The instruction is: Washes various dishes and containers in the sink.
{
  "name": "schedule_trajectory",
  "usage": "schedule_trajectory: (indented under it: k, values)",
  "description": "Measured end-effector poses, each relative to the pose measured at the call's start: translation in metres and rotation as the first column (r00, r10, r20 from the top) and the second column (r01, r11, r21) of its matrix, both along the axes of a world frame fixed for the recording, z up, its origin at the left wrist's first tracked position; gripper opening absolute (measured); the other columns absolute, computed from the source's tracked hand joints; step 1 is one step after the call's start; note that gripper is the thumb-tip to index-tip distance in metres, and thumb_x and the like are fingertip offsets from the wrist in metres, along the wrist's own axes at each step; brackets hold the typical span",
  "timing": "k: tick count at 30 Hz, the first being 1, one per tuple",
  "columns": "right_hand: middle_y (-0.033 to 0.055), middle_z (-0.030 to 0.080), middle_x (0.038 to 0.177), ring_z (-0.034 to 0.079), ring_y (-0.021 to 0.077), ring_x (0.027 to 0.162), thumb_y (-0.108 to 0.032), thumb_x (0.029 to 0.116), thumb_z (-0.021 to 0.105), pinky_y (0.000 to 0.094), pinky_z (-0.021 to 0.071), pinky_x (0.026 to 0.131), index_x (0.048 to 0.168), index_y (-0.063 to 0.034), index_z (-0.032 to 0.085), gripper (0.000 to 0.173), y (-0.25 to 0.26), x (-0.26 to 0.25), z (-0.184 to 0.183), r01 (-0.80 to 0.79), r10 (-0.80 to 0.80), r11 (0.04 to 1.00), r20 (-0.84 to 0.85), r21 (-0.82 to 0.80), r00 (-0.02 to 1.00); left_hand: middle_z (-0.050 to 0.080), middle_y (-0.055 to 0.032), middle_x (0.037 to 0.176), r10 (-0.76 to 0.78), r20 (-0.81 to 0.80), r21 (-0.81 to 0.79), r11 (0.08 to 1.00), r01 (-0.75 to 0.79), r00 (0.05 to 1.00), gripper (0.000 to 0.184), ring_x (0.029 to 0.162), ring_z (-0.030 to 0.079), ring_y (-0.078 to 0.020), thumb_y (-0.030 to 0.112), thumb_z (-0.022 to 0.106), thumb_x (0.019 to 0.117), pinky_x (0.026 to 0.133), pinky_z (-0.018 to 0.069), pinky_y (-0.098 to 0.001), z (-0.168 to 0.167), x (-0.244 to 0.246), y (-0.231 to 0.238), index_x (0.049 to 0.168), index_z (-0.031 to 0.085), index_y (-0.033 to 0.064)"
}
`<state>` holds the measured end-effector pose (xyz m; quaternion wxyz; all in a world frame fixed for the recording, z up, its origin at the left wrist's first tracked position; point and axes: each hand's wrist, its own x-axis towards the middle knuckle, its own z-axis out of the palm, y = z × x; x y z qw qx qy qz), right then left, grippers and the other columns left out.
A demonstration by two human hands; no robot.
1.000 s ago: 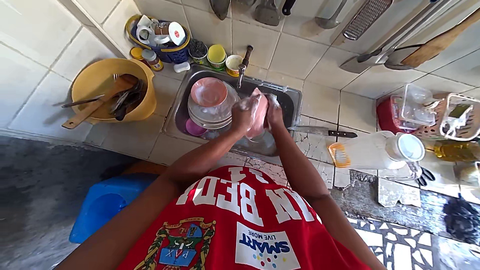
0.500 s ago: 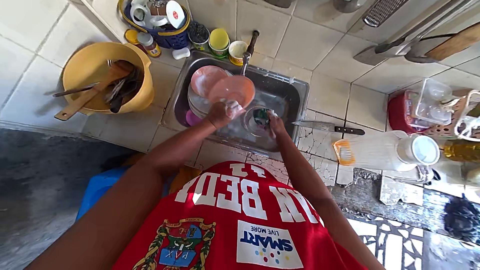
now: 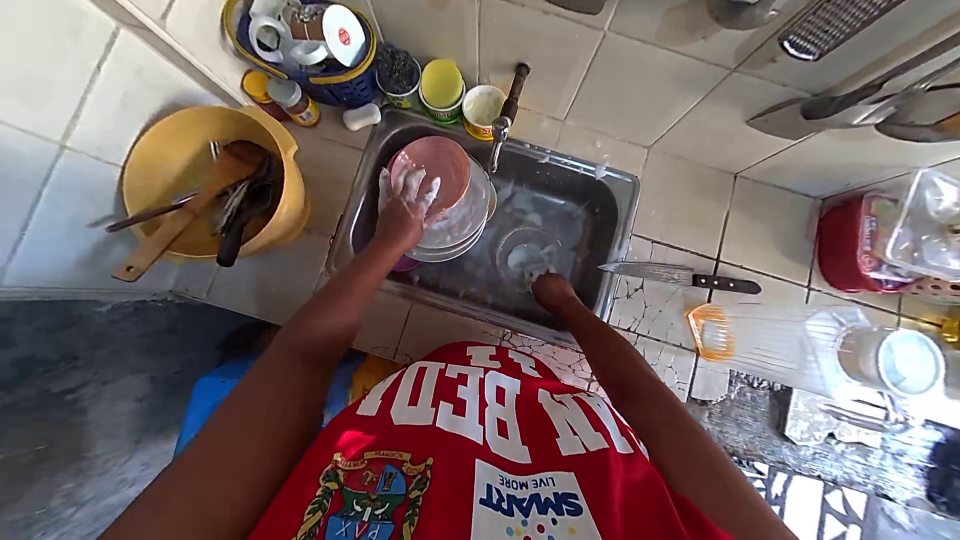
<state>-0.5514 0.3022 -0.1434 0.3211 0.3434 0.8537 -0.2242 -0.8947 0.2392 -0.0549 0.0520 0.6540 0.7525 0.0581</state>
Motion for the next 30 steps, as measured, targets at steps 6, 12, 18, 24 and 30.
schedule_trajectory:
  k: [6, 12, 18, 24, 30]
  values:
    - [0.0281, 0.067, 0.123, 0.063, 0.0472, 0.118, -0.01, 0.0982, 0.059, 0.0667, 0.0507, 0.095, 0.115, 0.0055, 0.07, 0.026, -0.01, -0.012, 0.02, 0.169, -0.167, 0.985, -0.069, 0.018, 0.983, 0.064, -0.0206, 0.135, 0.082, 0.44, 0.042, 0.993, -0.112, 0.894, 0.053, 0.125, 0.062, -0.036, 0.043, 0.058, 0.1031, 0.108, 0.048, -0.0522, -0.023, 0.107, -0.038, 0.138, 0.062, 0.003]
    - [0.0264, 0.069, 0.12, 0.065, 0.0459, 0.115, -0.03, 0.0956, 0.067, 0.0687, 0.0505, 0.094, 0.12, 0.0014, 0.069, 0.04, -0.041, -0.054, 0.058, 0.496, -0.488, 0.867, -0.262, -0.039, 0.833, 0.047, -0.0203, 0.149, 0.732, 0.659, -0.751, 0.649, -0.119, -0.172, 0.072, 0.127, 0.054, -0.0366, 0.064, 0.041, 0.1034, 0.096, 0.0497, -0.0573, -0.052, 0.172, -0.016, 0.157, 0.033, 0.0173]
    - [0.029, 0.067, 0.119, 0.065, 0.0455, 0.115, -0.03, 0.0989, 0.065, 0.0629, 0.051, 0.097, 0.131, 0.0031, 0.063, 0.046, -0.073, -0.043, 0.081, 0.269, -0.297, 0.955, -0.38, -0.126, 0.876, 0.053, -0.0178, 0.145, 0.608, 0.794, -0.584, 0.759, -0.287, -0.009, 0.05, 0.131, 0.052, -0.0315, 0.04, 0.043, 0.1099, 0.105, 0.045, -0.0557, -0.028, 0.154, -0.014, 0.15, 0.046, 0.01]
    - [0.0231, 0.054, 0.149, 0.046, 0.0415, 0.144, -0.012, 0.1054, 0.047, 0.0594, 0.03, 0.123, 0.142, 0.0029, 0.056, 0.04, -0.014, 0.025, 0.046, -0.258, 0.348, 0.919, -0.305, 0.297, 0.887, 0.058, -0.0159, 0.138, 0.425, 0.847, -0.446, 0.895, -0.007, 0.319, 0.048, 0.123, 0.056, -0.0236, 0.039, 0.038, 0.1115, 0.104, 0.0459, -0.0464, 0.002, 0.12, -0.005, 0.146, 0.051, 0.0081]
    - [0.0318, 0.069, 0.112, 0.067, 0.0497, 0.11, -0.006, 0.1014, 0.052, 0.0654, 0.0524, 0.091, 0.107, 0.0113, 0.07, 0.026, -0.045, -0.009, 0.095, 0.098, -0.019, 0.974, -0.359, 0.204, 0.933, 0.055, -0.0244, 0.139, 0.574, 0.812, -0.502, 0.778, -0.377, 0.104, 0.047, 0.124, 0.056, -0.0348, 0.031, 0.035, 0.1124, 0.1, 0.0478, -0.0546, 0.033, 0.178, -0.008, 0.14, 0.053, -0.0026]
